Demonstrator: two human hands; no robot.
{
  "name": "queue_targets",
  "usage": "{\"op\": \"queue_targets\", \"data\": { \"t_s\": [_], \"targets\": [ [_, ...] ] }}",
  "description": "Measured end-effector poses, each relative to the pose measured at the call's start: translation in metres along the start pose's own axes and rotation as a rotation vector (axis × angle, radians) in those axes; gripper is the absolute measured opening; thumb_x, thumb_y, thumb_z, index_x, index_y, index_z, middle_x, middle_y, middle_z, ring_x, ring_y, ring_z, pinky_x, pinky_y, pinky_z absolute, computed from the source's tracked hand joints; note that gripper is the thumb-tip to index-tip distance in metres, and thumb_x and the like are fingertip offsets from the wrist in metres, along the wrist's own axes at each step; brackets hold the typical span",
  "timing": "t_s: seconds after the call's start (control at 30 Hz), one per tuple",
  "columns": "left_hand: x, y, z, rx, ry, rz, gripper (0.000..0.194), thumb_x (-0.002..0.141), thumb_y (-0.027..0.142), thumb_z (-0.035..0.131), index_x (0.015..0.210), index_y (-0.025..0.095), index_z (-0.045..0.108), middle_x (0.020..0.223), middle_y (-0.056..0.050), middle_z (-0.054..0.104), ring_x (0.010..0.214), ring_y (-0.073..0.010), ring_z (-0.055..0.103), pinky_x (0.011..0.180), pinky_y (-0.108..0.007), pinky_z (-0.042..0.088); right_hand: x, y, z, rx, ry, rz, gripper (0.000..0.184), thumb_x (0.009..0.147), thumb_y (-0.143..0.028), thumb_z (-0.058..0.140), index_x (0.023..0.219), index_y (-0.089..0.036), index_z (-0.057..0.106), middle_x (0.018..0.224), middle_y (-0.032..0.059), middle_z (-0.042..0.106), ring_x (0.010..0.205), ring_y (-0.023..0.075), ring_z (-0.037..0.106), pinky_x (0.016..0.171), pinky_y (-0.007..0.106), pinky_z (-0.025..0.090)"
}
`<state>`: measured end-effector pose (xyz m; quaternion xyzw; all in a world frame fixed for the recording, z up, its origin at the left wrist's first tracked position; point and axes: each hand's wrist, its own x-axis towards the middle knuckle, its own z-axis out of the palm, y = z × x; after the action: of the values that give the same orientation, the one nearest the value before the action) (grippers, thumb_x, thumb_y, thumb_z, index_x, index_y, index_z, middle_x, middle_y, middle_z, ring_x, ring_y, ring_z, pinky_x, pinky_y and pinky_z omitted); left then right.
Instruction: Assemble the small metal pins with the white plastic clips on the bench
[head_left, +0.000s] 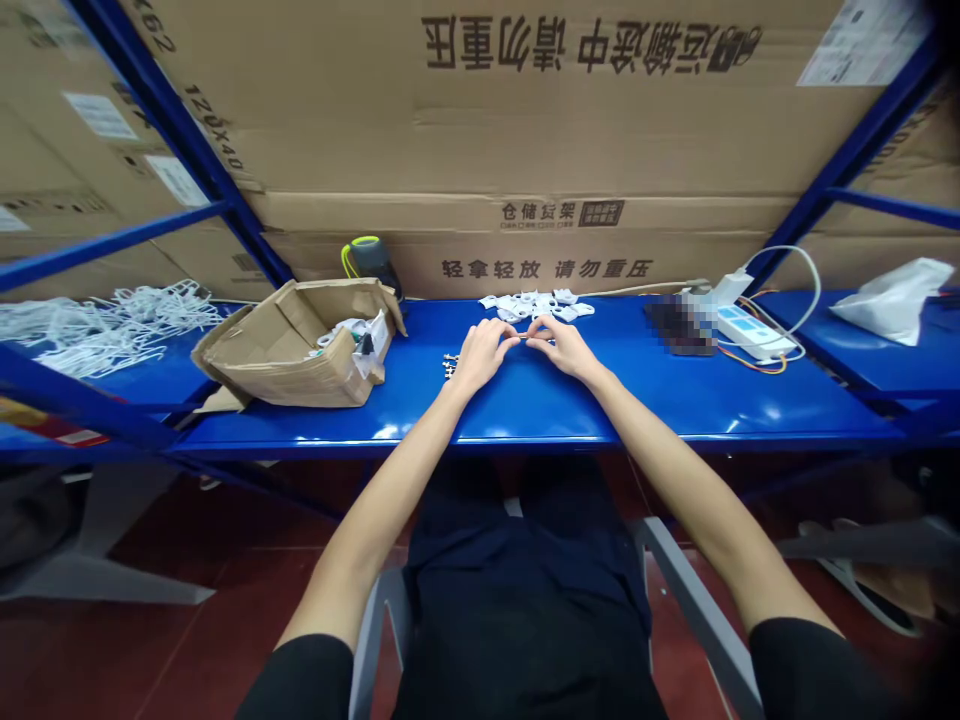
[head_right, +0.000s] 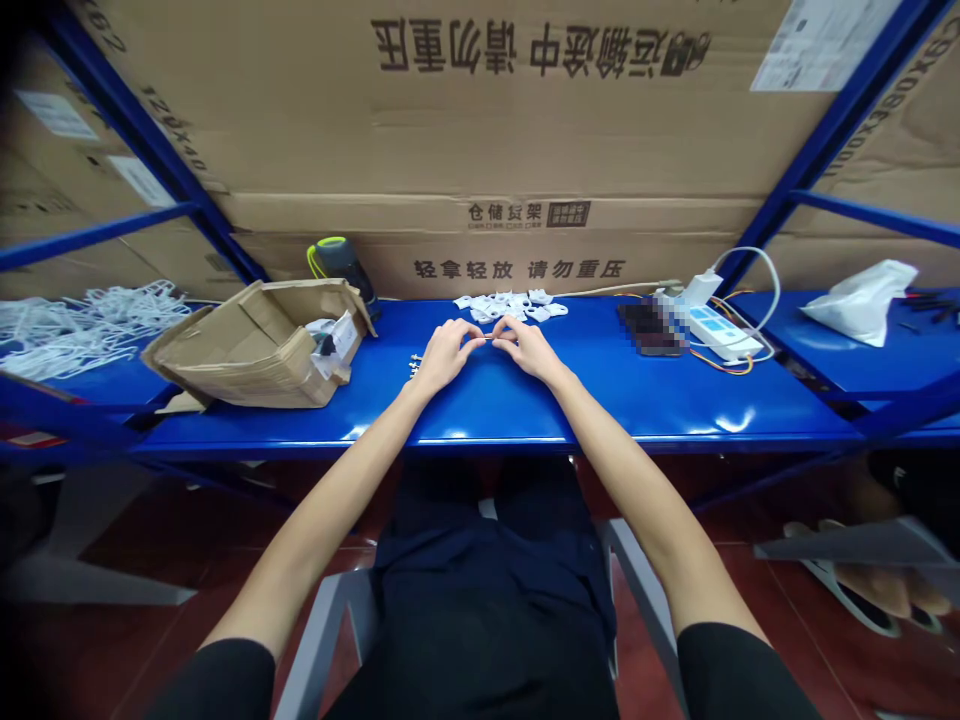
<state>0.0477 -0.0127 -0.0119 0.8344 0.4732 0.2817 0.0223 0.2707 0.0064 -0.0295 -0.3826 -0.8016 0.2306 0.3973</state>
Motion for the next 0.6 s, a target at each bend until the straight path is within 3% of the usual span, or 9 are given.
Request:
{"op": "queue_targets", "data": {
  "t_s": [0.1,0.3,0.6],
  "targets": [
    [-0.001,0.0004,0.0003,0.039,-0.012,0.019,0.018,0.114,0.031,0.057,0.112,0.02,0.071,0.123,-0.009,0.077,0.118,-0.0284,0.066,0.102,-0.041,0.046,-0.0015,-0.0004,-0.001,-0.103,-0.05,-0.02,0.012,0.103,-0.033,0.062,0.112,-0.026,0.066,0.114,0.0073,0.086,0.111,0.0312,0.08,0.1,0.044,0.058],
    [-0.0019,-0.0003,0.0017,0.097,-0.048,0.05,0.016,0.113,0.027,0.056,0.11,0.022,0.071,0.121,-0.009,0.077,0.118,-0.03,0.066,0.102,-0.043,0.046,-0.002,-0.0024,-0.0016,-0.361,-0.166,-0.063,0.016,0.107,-0.024,0.055,0.117,-0.025,0.068,0.112,0.0098,0.084,0.099,0.0307,0.077,0.085,0.038,0.055],
    [-0.0015,-0.0046,0.006,-0.005,-0.052,0.011,0.017,0.113,0.029,0.056,0.113,0.023,0.071,0.122,-0.006,0.076,0.119,-0.0278,0.065,0.105,-0.042,0.047,-0.0028,-0.0053,-0.0019,-0.383,-0.155,-0.112,0.02,0.109,-0.026,0.048,0.113,-0.024,0.068,0.111,0.0108,0.082,0.098,0.0297,0.073,0.085,0.037,0.052]
  ]
}}
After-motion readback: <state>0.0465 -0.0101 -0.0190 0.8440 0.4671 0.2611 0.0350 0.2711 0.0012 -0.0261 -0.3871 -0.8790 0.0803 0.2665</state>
